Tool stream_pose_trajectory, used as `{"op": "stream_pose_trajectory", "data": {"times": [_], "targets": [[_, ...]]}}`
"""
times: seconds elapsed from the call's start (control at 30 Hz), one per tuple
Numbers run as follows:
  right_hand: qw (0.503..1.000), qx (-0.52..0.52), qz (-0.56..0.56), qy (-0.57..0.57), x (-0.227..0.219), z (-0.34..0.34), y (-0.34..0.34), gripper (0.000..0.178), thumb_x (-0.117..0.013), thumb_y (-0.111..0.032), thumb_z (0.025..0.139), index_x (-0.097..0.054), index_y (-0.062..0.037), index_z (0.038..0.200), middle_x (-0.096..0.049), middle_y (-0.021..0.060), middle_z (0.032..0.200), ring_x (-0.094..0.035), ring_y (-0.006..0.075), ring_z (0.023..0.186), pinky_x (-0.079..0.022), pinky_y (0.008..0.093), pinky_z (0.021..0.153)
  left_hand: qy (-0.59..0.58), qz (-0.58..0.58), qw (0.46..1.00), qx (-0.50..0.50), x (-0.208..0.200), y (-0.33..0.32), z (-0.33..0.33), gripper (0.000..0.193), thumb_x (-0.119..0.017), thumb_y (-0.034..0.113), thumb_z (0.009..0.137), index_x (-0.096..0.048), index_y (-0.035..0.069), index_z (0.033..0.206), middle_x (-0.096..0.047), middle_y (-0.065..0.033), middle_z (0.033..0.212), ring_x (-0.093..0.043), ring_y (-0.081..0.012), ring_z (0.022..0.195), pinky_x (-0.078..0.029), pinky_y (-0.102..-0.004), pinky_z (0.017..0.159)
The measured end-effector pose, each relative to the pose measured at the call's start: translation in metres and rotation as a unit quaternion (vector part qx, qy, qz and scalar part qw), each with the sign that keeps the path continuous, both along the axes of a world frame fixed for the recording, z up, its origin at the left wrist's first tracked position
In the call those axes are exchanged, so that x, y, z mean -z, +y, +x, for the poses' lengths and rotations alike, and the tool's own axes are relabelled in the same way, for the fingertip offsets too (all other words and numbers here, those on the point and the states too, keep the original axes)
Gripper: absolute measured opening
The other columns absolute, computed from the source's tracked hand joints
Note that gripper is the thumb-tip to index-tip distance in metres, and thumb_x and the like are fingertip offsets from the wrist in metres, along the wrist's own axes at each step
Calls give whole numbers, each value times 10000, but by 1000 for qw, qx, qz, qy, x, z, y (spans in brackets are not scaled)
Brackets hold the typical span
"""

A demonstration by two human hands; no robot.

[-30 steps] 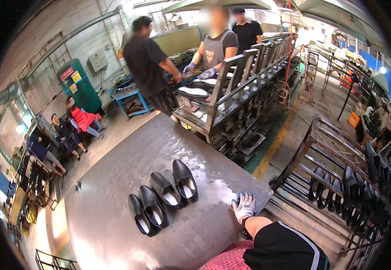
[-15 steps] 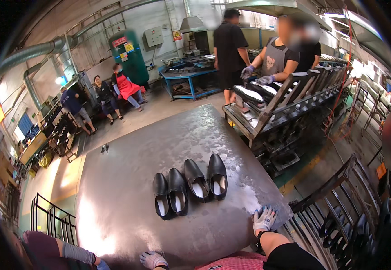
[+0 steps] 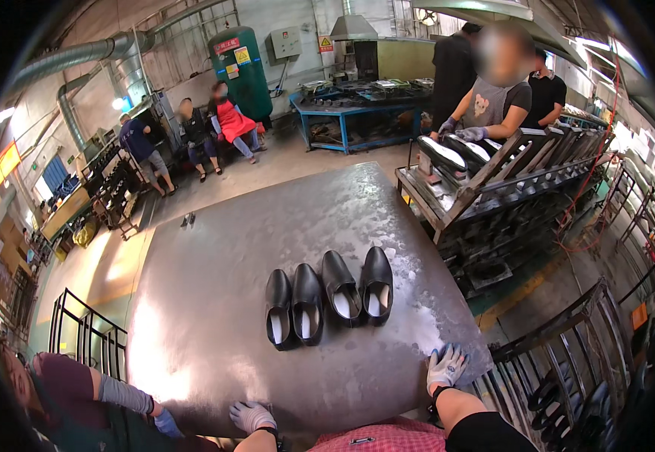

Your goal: The recorder is inspecting black shoes, moving them from a rack onto a metal table for further examination while surrounded by colleagues in a factory setting.

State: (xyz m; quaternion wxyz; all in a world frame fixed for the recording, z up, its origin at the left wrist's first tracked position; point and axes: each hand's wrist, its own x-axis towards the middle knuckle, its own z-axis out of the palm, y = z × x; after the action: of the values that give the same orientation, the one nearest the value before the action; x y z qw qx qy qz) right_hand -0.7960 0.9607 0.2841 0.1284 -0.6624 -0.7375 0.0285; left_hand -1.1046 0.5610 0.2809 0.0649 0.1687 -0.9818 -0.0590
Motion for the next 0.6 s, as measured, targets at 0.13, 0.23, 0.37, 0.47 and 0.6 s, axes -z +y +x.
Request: {"op": "stream_pose_trajectory", "data": {"times": [0.13, 0.23, 0.37, 0.47, 0.6], "targets": [[1000, 13, 8, -10, 6, 1, 3, 578, -569, -475, 1001, -601, -67, 1408, -509, 171, 1541, -466, 338, 1412, -238, 499, 1272, -5, -2, 1000, -8, -2, 3, 0, 425, -570, 307, 983, -618, 58, 1323, -559, -172, 1441, -524, -351, 1343, -438, -469, 1132], [1000, 10, 18, -6, 7, 2, 2, 568, -572, -472, 997, -605, -84, 1410, -519, 173, 1532, -482, 343, 1397, -246, 502, 1268, -2, 14, 1000, -15, -6, 5, 0, 409, -556, 306, 989, -611, 54, 1306, -534, -173, 1475, -509, -339, 1367, -411, -456, 1161], [1000, 2, -2, -4, 0, 1, 1, 553, -583, -461, 989, -611, -108, 1414, -520, 168, 1536, -485, 347, 1397, -244, 505, 1268, -15, 25, 1000, -10, -8, 5, 1, 428, -576, 291, 971, -617, 53, 1325, -548, -182, 1466, -514, -352, 1355, -415, -467, 1155], [1000, 2, -22, -11, -5, 0, 1, 554, -592, -448, 983, -602, -117, 1427, -518, 164, 1542, -481, 356, 1404, -242, 505, 1269, 7, 16, 1000, 3, -5, 3, 2, 426, -586, 282, 961, -627, 44, 1311, -561, -193, 1452, -514, -364, 1348, -414, -474, 1152], [1000, 3, -6, -4, -1, -2, 1, 576, -602, -430, 979, -583, -91, 1444, -501, 164, 1564, -464, 373, 1425, -239, 503, 1272, 26, 6, 1000, 11, -3, 3, 1, 409, -587, 279, 956, -635, 35, 1280, -572, -205, 1442, -506, -371, 1349, -401, -475, 1162]]}}
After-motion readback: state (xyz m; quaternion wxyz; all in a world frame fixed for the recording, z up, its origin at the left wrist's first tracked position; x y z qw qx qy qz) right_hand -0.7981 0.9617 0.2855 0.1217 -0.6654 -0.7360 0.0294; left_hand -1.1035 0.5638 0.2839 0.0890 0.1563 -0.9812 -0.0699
